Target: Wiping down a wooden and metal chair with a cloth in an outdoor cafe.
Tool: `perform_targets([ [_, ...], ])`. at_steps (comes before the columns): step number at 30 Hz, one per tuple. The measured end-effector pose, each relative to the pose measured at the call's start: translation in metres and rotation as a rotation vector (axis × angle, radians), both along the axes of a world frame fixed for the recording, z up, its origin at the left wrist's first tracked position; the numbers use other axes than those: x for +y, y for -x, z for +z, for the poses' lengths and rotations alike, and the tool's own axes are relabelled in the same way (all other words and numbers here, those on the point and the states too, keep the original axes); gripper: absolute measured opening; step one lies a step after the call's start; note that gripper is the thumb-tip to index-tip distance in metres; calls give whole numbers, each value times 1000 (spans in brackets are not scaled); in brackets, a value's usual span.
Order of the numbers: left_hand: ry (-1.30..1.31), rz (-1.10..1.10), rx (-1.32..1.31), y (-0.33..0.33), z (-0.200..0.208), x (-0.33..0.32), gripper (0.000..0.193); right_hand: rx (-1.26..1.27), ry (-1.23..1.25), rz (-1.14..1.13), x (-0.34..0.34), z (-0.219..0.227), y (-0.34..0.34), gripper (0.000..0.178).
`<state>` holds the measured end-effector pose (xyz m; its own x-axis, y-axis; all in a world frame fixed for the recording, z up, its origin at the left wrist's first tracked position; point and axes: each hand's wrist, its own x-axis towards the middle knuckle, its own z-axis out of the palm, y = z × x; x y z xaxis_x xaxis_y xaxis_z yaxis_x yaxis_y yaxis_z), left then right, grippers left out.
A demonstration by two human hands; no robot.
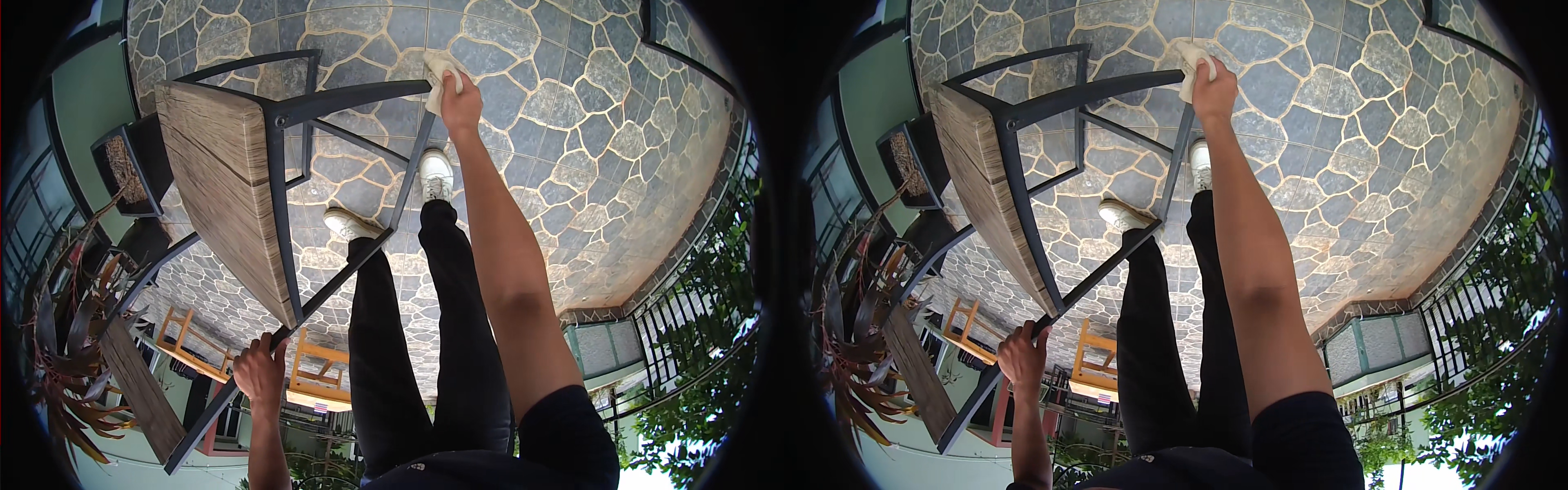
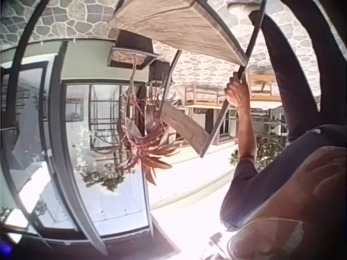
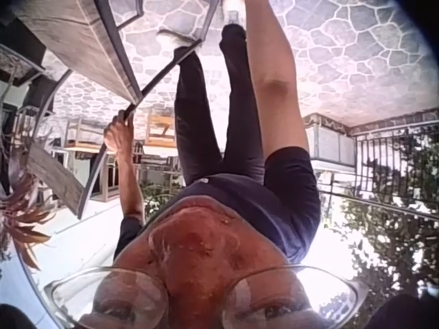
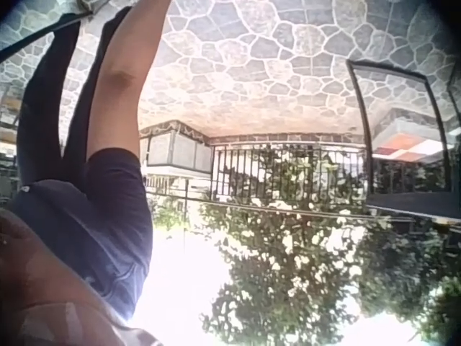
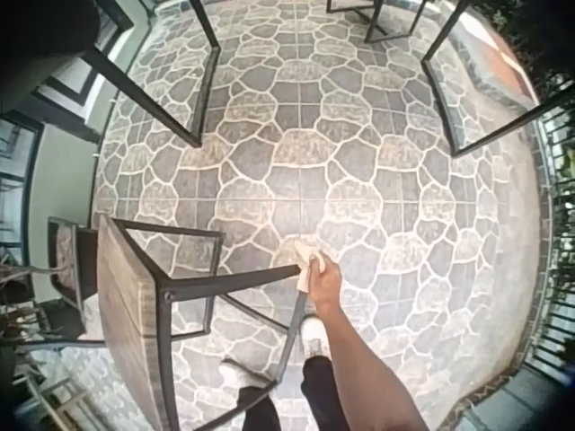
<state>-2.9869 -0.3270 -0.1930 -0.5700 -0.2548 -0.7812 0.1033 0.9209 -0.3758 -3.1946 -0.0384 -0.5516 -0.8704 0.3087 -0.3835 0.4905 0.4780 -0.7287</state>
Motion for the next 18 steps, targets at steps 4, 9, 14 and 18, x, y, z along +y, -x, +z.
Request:
perform_targets([
  [4,29,-7,-12,-6,-1,6,33,-222,695,-841,-28,1,-22,35],
  [9,23,6,-9,-11,-4,13,34,-212,1236,-1536,-68,22,-9,28],
  [14,-21,2,14,-13,-5,10,33,-218,1753,-1541,-97,60,-12,16],
  [18,-32,-22,15,-9,-2,10,34,-167,1992,-1431,-113,65,-22,16],
])
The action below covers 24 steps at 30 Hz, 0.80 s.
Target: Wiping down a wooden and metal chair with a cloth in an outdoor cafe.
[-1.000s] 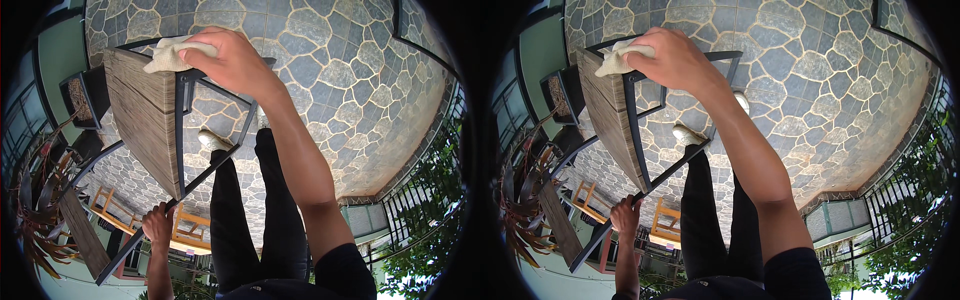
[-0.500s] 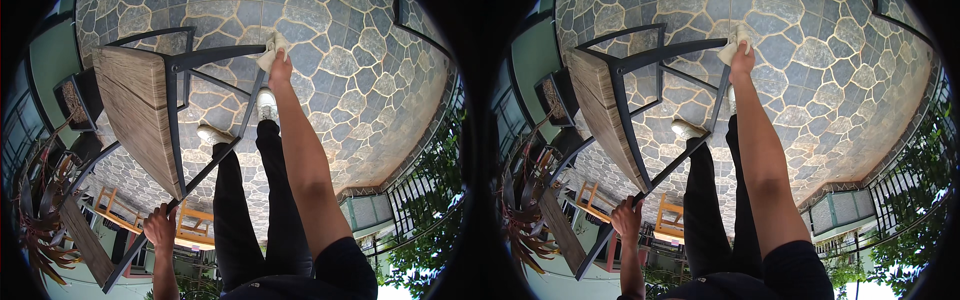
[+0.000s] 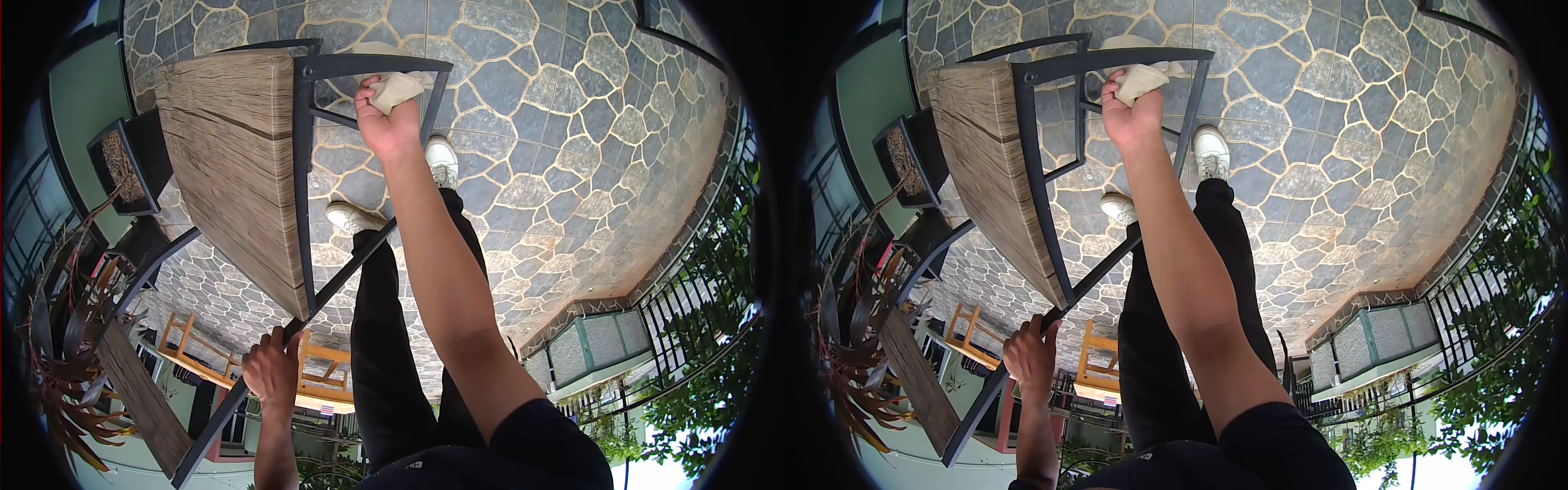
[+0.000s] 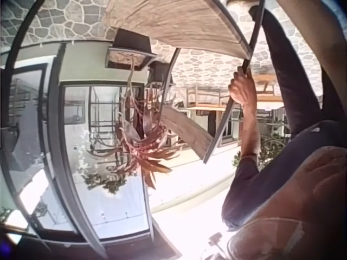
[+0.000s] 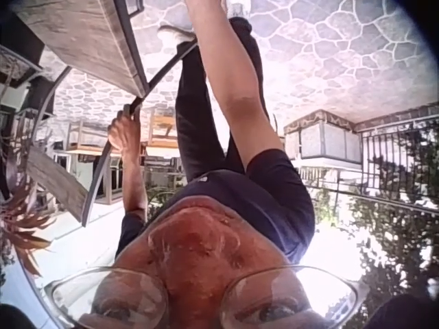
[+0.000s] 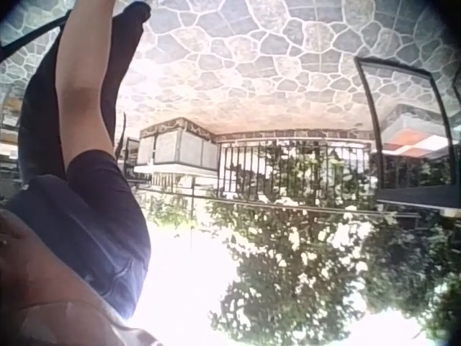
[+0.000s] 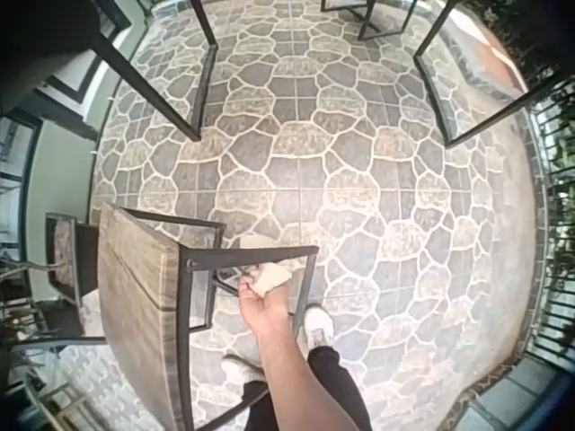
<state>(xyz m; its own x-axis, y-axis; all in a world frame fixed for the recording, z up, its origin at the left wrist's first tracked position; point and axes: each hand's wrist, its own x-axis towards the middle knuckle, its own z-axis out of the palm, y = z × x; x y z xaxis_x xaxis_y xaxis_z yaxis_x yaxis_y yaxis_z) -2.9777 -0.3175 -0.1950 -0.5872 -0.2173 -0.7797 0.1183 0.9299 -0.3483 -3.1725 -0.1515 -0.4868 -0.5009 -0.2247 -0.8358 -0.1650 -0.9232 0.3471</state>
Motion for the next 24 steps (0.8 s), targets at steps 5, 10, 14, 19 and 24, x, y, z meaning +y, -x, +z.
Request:
perform_targets([
  [5,22,-58,27,-2,-1,-1,34,261,21,-187,-30,2,25,14],
  [10,12,-13,37,0,-1,-1,37,521,148,-301,-58,19,18,21],
  [14,17,-21,26,-1,1,-8,36,642,107,-86,-69,49,2,32],
  [19,30,-24,-17,-1,1,-4,36,716,238,-146,-35,24,2,34],
  [24,63,35,-83,-2,-1,5,35,13,-163,-75,4,-26,18,37],
])
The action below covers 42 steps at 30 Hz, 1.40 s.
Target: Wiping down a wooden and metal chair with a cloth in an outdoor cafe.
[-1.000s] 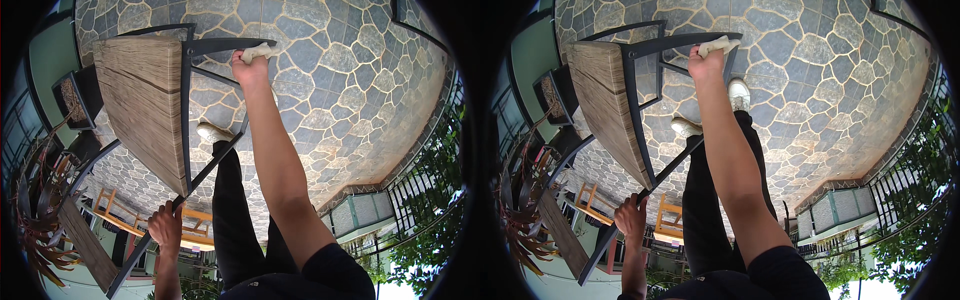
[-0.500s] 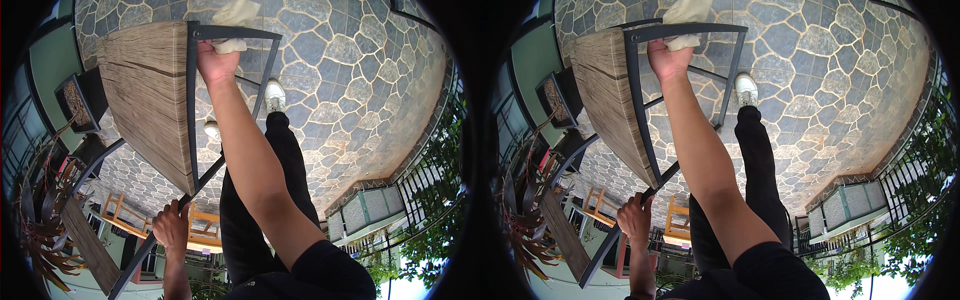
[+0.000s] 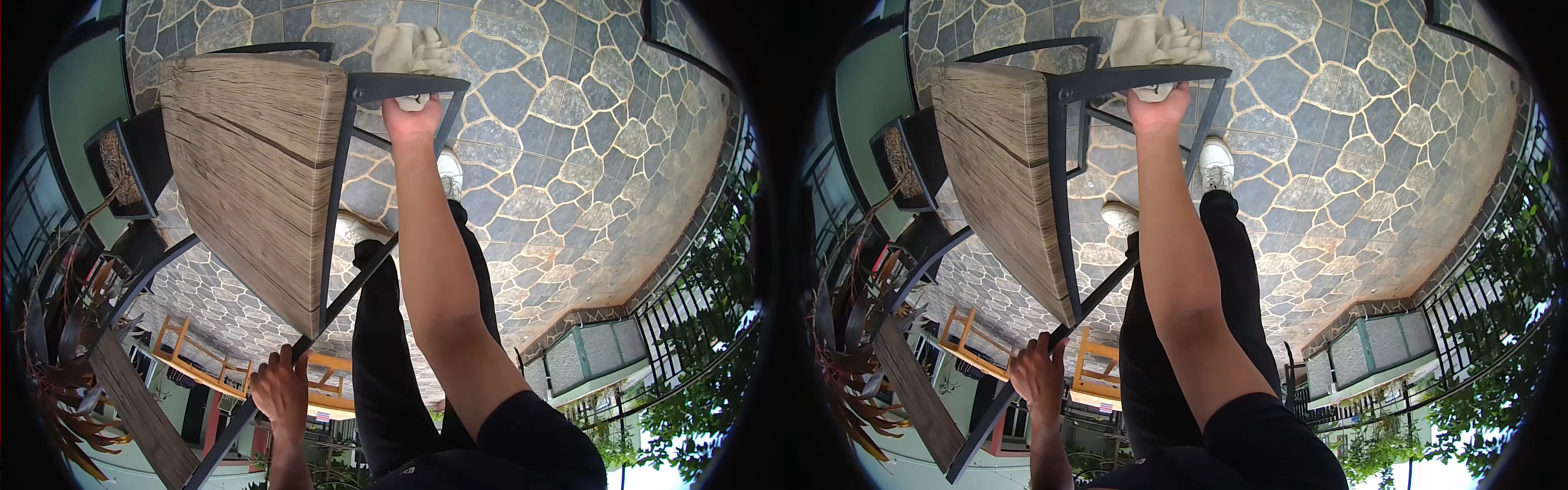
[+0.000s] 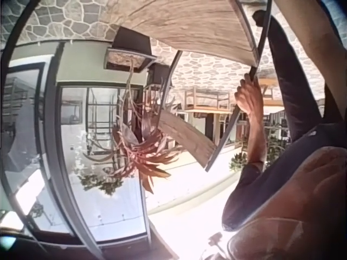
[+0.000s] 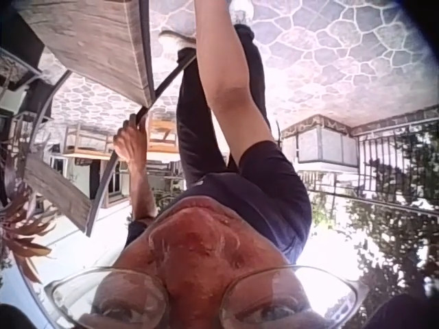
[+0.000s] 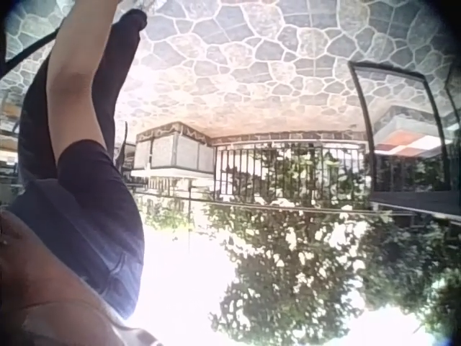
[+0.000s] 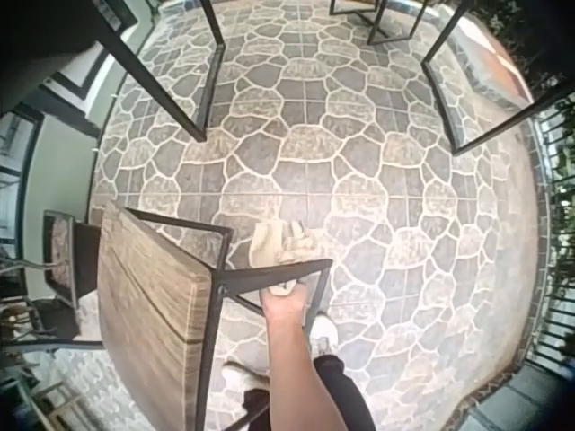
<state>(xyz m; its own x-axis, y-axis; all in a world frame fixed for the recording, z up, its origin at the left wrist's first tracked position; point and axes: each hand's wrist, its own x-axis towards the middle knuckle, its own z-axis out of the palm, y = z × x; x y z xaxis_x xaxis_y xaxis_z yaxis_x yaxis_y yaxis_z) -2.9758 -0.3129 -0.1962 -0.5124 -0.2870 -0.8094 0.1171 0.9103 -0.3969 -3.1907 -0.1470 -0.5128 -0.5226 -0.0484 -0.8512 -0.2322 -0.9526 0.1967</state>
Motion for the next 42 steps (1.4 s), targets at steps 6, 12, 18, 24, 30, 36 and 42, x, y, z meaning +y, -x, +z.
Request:
perform_targets([
  [6,47,38,13,7,3,3,34,-62,-58,-83,38,-66,4,41],
  [12,61,48,5,10,3,0,33,-78,21,-91,28,-51,-2,38],
  [18,40,22,49,15,7,-22,32,252,294,-173,-15,37,-15,33],
  [24,-1,15,65,14,8,-25,33,309,306,149,-54,143,-15,40],
  [30,-27,27,61,7,3,-14,35,163,-75,463,-24,143,-56,49],
  [36,-24,20,98,-1,1,-9,33,14,-300,572,42,137,-111,47],
  [42,-34,-8,123,-7,-3,-8,32,173,-346,967,64,194,-169,43],
])
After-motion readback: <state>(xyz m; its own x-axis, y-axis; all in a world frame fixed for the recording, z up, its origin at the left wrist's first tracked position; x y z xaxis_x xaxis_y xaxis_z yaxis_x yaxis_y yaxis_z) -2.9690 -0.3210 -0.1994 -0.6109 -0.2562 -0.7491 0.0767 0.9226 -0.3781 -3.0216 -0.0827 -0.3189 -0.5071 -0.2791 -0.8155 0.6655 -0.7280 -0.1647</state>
